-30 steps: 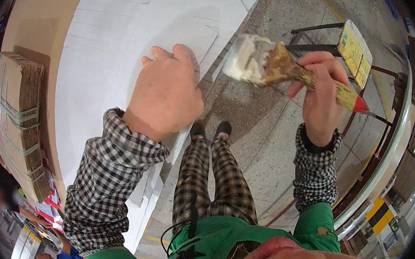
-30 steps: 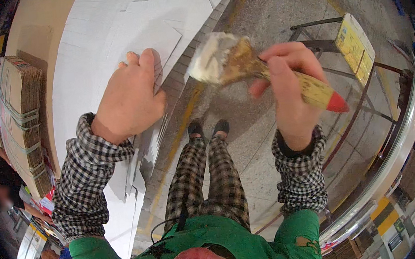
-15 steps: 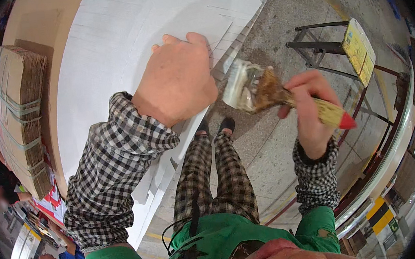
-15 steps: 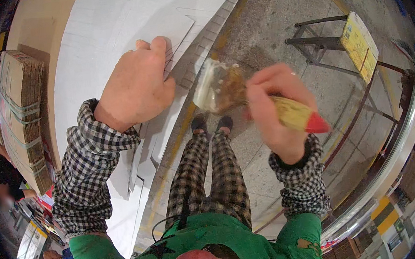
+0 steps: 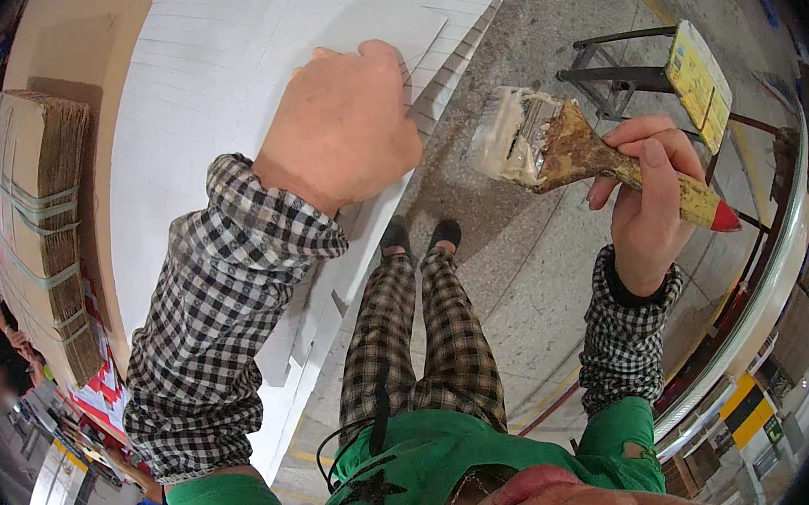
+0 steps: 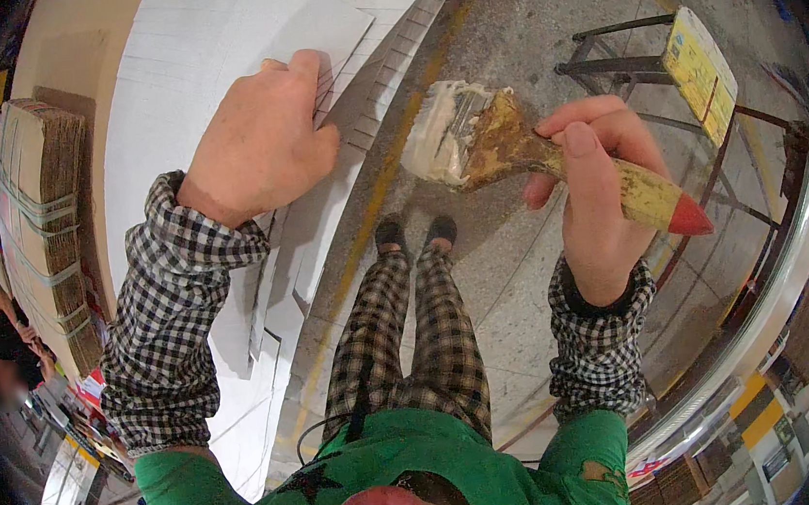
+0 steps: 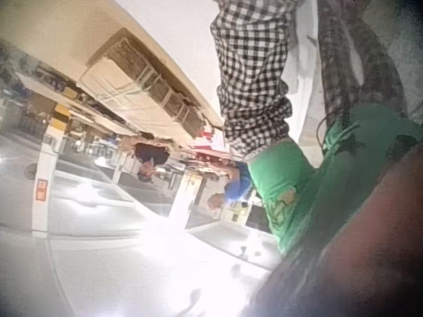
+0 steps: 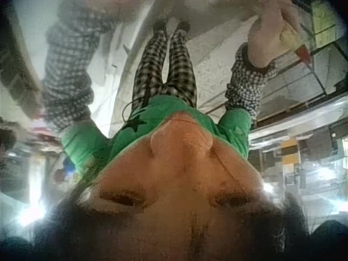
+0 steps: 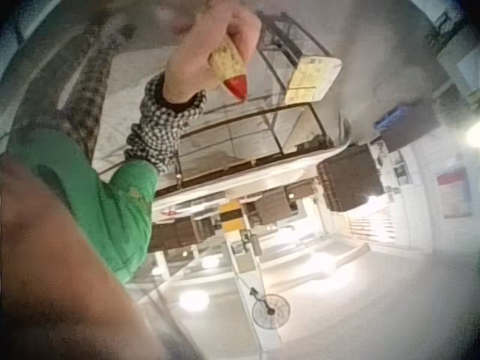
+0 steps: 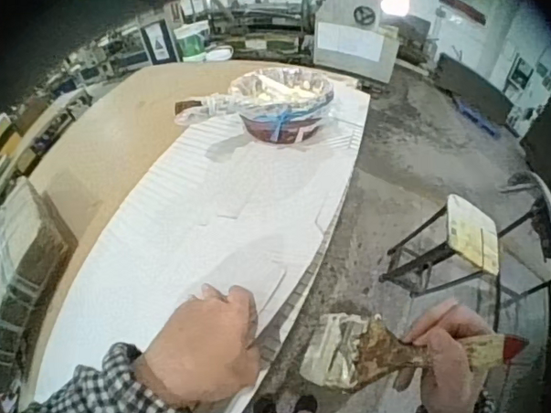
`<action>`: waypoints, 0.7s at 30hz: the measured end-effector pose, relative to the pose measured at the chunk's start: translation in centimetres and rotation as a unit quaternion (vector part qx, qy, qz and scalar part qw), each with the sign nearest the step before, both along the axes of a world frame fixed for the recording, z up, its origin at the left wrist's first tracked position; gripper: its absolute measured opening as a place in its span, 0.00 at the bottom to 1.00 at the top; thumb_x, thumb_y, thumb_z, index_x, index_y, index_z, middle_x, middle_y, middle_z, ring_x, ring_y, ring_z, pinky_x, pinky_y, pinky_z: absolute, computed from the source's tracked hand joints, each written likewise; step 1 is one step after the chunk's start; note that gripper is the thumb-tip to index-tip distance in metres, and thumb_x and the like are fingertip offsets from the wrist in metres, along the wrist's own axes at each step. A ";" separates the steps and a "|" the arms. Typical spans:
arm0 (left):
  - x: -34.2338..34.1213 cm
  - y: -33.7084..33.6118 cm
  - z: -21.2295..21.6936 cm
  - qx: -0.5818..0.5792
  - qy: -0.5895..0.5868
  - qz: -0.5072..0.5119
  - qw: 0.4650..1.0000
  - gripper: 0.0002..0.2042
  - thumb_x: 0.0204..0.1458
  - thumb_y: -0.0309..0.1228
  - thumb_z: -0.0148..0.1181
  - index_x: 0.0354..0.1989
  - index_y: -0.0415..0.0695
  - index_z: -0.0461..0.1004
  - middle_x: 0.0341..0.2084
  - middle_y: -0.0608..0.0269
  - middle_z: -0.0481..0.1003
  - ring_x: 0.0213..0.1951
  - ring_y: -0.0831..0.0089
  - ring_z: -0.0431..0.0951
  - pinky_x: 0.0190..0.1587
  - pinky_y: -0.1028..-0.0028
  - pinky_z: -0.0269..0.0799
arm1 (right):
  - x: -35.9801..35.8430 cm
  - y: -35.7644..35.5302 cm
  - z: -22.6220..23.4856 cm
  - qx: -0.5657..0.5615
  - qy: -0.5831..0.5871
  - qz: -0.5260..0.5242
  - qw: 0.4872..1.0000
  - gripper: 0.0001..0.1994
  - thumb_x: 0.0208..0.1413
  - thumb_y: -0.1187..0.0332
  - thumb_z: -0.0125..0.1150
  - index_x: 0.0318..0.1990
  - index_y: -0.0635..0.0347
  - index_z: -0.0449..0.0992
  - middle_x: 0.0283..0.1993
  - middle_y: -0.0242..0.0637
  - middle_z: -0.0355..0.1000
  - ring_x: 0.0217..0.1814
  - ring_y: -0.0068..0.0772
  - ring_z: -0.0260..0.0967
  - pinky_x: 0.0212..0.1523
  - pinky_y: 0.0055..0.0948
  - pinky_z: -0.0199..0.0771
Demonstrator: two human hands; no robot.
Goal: The person dips a paintbrush into glue and applies the glue along the edges of stacked paper sheets on a work table, flipping through the sheets by hand.
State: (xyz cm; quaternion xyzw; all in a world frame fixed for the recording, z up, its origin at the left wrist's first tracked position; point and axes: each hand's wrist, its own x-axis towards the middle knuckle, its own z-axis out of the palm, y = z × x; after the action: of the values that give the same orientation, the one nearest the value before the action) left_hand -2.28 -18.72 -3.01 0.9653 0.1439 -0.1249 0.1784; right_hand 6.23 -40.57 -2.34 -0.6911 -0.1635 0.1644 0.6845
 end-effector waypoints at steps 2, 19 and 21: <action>0.3 -0.2 -0.1 -0.007 0.017 0.017 1.000 0.13 0.40 0.28 0.54 0.33 0.33 0.64 0.25 0.40 0.69 0.30 0.45 0.71 0.35 0.57 0.68 | 0.0 -0.6 -0.6 0.005 0.000 -0.006 1.000 0.09 0.55 0.70 0.47 0.27 0.66 0.65 0.36 0.42 0.65 0.22 0.23 0.61 0.17 0.20 0.64; -4.7 -5.3 -2.3 0.232 0.140 0.045 0.962 0.45 0.38 0.47 0.65 0.56 0.26 0.49 0.49 0.23 0.57 0.51 0.33 0.61 0.46 0.56 0.70 | -0.9 -3.5 -1.4 0.039 0.044 -0.057 0.997 0.09 0.56 0.70 0.48 0.29 0.68 0.67 0.34 0.41 0.67 0.17 0.24 0.62 0.16 0.20 0.62; -3.7 -3.2 0.2 -0.065 0.182 0.095 0.977 0.39 0.39 0.39 0.64 0.54 0.25 0.51 0.46 0.21 0.58 0.48 0.33 0.63 0.44 0.56 0.70 | -0.6 -3.7 -1.8 0.067 0.041 -0.044 0.996 0.09 0.55 0.71 0.48 0.28 0.68 0.67 0.34 0.42 0.67 0.17 0.25 0.62 0.16 0.21 0.62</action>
State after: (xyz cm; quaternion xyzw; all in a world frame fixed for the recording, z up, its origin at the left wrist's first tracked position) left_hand -6.01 -21.95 -2.81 0.8949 0.2562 -0.2898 0.2226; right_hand 5.66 -44.22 -4.11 -0.6429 -0.1158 0.1511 0.7419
